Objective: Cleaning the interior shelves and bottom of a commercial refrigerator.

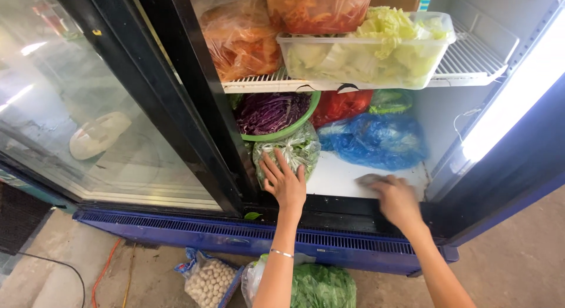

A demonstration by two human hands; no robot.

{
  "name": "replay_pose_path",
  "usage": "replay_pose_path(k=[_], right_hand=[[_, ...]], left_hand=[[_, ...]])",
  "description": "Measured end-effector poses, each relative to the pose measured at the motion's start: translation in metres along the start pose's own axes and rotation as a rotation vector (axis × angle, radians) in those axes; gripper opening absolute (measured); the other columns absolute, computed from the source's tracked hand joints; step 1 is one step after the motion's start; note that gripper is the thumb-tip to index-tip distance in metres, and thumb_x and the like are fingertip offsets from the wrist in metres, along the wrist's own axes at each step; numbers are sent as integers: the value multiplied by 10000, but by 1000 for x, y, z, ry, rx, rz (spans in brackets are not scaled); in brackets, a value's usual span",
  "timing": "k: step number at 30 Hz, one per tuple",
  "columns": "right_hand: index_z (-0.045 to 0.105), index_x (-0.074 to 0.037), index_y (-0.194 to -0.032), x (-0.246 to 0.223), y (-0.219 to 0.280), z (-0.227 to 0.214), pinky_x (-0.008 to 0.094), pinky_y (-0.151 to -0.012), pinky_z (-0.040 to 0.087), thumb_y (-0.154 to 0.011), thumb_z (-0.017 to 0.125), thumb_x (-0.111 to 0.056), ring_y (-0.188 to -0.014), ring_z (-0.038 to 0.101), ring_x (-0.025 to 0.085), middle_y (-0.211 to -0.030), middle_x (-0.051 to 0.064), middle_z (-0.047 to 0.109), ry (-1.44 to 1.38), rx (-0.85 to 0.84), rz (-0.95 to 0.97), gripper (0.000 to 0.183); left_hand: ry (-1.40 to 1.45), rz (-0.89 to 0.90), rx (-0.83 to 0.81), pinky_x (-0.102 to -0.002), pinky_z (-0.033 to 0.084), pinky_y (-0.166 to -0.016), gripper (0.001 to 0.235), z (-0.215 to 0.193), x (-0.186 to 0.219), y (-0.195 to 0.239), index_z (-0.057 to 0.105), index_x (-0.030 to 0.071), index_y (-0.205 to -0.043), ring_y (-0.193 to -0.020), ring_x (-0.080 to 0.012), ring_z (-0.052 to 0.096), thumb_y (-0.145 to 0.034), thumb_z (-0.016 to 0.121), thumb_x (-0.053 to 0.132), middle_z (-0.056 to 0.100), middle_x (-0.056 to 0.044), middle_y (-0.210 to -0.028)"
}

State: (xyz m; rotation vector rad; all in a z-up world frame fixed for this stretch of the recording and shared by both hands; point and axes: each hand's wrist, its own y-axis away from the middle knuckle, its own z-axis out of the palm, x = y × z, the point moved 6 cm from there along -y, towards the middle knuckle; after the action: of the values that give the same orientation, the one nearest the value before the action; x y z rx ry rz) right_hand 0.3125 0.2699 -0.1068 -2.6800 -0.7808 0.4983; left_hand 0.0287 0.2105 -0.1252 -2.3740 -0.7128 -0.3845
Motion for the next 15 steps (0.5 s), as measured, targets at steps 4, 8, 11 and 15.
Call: replay_pose_path(k=[4, 8, 11, 15], right_hand=[[703, -62, -1250, -42, -51, 27, 390, -803, 558, -938, 721, -225, -903, 687, 266, -1045, 155, 742, -679, -220, -140, 352], [362, -83, -1623, -124, -141, -8, 308, -747, 549, -969, 687, -401, -902, 667, 166, -1102, 202, 743, -1099, -204, 52, 796], [-34, -185, -1582, -170, -190, -8, 388, -692, 635, -887, 678, -455, -912, 750, 281, -1535, 50, 274, -1417, -299, 353, 1031], [-226, -304, -1528, -148, -226, 59, 491, -680, 670, -901, 670, -205, -970, 668, 274, -1535, 107, 281, -1553, -212, 492, 1098]], left_hand=[[-19, 9, -26, -569, 250, -1067, 884, -19, 9, 2, 167, 82, -1621, -1520, -448, 106, -960, 655, 406, 78, -256, -1673], [-55, -1, -64, -544, 256, -1098, 873, -16, 0, 15, 181, 102, -1624, -1537, -420, 131, -949, 667, 366, 103, -238, -1681], [-65, 43, -32, -534, 257, -1115, 843, -20, -1, 22, 204, 137, -1626, -1543, -385, 143, -954, 671, 339, 128, -212, -1686], [-13, 39, -78, -540, 243, -1123, 813, -29, 0, 20, 232, 176, -1620, -1549, -353, 152, -949, 661, 338, 142, -180, -1693]])
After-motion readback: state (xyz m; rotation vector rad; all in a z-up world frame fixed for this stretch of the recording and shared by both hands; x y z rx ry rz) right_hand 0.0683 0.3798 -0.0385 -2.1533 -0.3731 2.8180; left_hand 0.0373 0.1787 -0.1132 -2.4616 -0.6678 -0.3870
